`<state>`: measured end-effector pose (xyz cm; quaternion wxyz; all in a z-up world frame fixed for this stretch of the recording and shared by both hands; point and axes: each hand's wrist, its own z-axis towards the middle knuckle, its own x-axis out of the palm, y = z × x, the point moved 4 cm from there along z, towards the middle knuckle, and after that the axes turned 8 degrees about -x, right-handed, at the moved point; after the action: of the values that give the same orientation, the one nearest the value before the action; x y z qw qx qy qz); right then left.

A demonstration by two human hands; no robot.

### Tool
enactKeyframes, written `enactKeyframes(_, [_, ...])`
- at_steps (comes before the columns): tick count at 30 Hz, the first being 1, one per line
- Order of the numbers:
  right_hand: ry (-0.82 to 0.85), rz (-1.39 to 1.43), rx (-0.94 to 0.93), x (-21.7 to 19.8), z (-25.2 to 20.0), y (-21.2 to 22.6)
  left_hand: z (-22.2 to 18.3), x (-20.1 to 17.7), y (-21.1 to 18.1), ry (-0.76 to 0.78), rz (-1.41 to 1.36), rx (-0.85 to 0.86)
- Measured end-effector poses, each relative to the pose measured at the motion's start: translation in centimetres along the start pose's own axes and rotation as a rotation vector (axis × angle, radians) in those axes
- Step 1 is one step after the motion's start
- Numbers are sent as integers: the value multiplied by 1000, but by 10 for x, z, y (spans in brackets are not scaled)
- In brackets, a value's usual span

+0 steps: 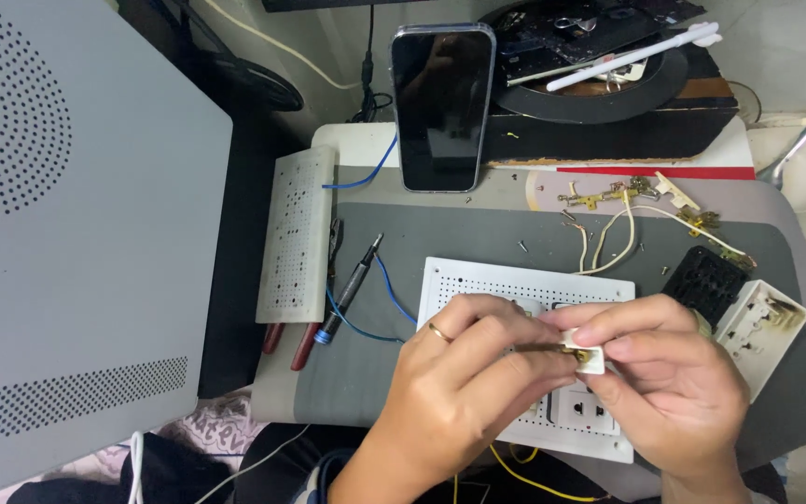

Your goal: Wiring and assembling an electrical switch panel by attaching components and using a screwdriver to secure them.

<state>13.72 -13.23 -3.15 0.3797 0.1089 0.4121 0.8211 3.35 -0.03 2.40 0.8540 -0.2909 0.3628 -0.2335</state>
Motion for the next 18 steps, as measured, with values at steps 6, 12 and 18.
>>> enactKeyframes(6, [-21, 121, 44, 1, -5, -5, -4, 4, -3, -77, 30, -6])
enactKeyframes(12, [-23, 128, 39, 1, -4, -4, -4, 5, -4, -72, 98, 40])
enactKeyframes(18, [-17, 139, 40, -2, -4, -4, -2, 1, -6, -48, 111, 75])
